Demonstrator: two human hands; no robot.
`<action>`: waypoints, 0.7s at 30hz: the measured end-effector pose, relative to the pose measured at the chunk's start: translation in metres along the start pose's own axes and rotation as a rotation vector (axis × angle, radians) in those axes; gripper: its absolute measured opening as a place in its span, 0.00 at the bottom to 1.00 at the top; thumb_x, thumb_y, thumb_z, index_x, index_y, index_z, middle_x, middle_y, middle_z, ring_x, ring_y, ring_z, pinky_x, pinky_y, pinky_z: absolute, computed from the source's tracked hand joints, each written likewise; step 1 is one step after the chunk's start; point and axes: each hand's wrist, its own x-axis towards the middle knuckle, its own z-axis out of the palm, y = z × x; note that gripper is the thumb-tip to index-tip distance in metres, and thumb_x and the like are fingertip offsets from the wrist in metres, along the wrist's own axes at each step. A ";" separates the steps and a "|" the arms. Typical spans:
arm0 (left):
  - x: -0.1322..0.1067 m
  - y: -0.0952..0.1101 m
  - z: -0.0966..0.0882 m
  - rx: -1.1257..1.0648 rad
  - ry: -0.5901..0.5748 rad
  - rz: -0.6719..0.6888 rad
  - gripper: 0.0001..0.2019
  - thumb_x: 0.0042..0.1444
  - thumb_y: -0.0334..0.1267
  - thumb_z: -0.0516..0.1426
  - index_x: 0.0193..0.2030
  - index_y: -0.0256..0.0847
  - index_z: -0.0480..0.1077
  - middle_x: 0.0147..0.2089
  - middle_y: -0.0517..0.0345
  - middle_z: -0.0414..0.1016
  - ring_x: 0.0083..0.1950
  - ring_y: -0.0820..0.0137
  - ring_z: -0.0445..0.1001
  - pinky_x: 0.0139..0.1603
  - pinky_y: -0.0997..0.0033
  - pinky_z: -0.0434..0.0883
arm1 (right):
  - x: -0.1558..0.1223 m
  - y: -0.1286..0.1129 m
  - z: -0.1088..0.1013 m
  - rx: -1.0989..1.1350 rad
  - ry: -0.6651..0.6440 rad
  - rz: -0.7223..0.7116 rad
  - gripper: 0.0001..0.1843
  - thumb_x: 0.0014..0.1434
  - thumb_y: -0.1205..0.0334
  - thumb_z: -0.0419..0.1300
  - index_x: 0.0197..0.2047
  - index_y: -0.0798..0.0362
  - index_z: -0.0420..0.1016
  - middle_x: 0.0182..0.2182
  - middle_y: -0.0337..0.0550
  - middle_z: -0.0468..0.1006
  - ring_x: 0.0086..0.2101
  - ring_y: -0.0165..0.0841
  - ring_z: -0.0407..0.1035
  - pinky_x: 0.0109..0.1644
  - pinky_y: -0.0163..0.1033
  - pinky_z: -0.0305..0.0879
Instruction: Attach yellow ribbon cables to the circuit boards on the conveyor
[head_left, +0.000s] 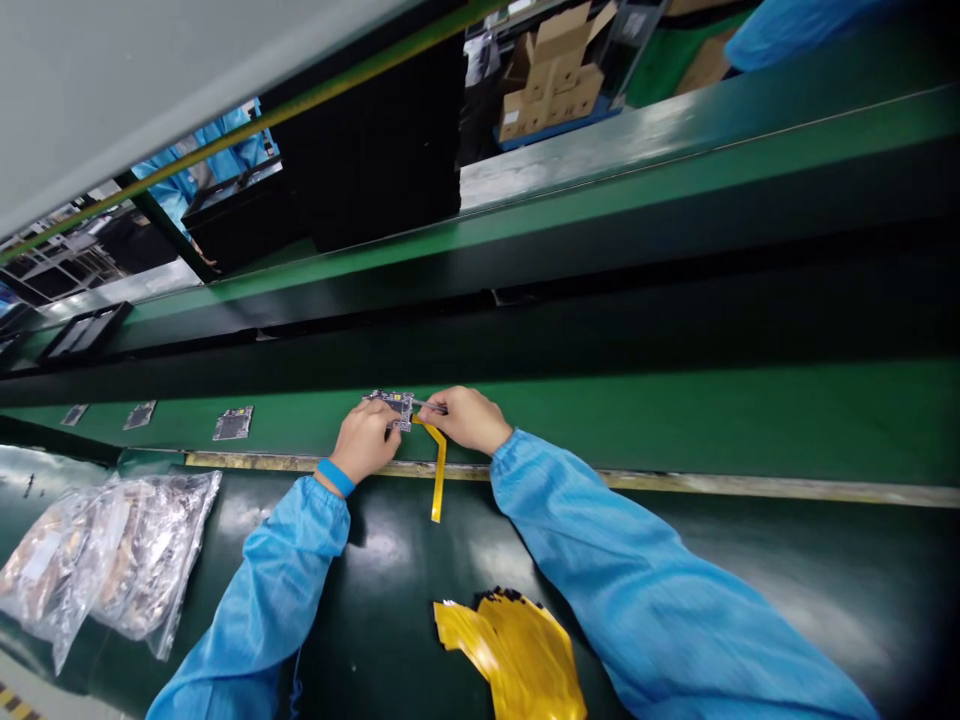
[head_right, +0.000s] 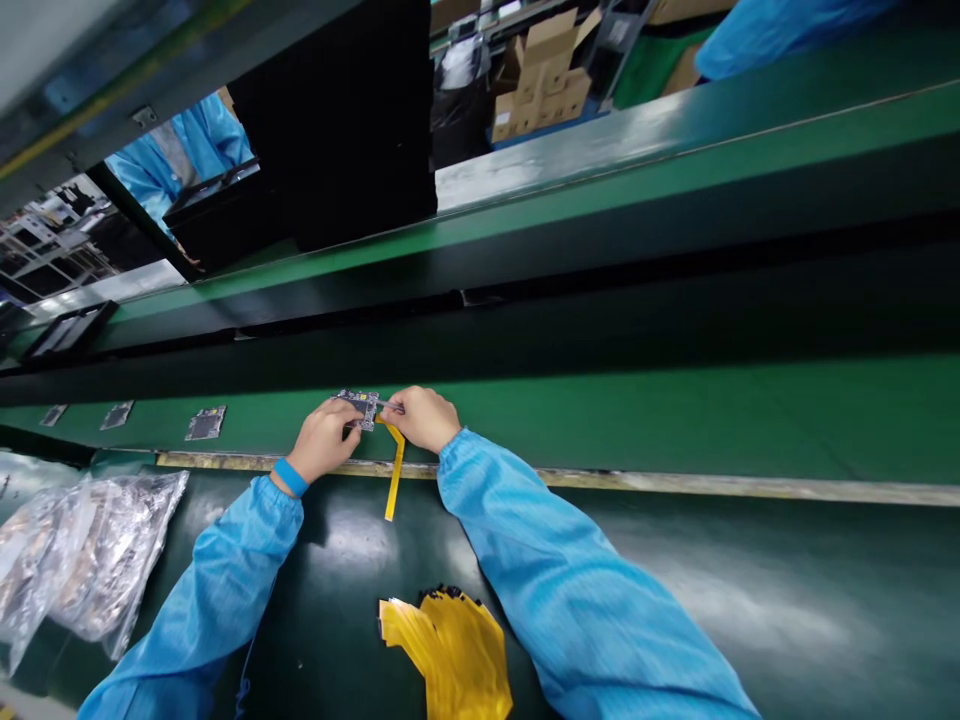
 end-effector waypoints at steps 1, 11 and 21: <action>-0.002 0.001 0.000 0.006 -0.010 0.012 0.12 0.65 0.31 0.59 0.51 0.40 0.81 0.55 0.49 0.82 0.58 0.58 0.78 0.64 0.57 0.74 | 0.001 0.001 -0.001 0.006 0.000 -0.002 0.08 0.64 0.54 0.67 0.35 0.44 0.87 0.32 0.39 0.85 0.34 0.36 0.76 0.32 0.36 0.57; -0.018 0.015 0.001 0.087 -0.119 0.050 0.18 0.68 0.40 0.59 0.63 0.42 0.77 0.71 0.46 0.72 0.69 0.53 0.72 0.69 0.51 0.69 | 0.003 0.004 -0.005 -0.020 0.003 0.002 0.11 0.65 0.55 0.63 0.37 0.46 0.88 0.31 0.43 0.85 0.34 0.38 0.77 0.31 0.38 0.57; -0.027 0.024 0.002 0.178 -0.130 0.047 0.20 0.71 0.47 0.57 0.63 0.40 0.75 0.74 0.44 0.68 0.71 0.50 0.71 0.68 0.47 0.68 | 0.006 0.008 -0.010 0.012 0.003 -0.013 0.12 0.65 0.60 0.62 0.33 0.50 0.86 0.27 0.42 0.82 0.30 0.35 0.74 0.32 0.37 0.58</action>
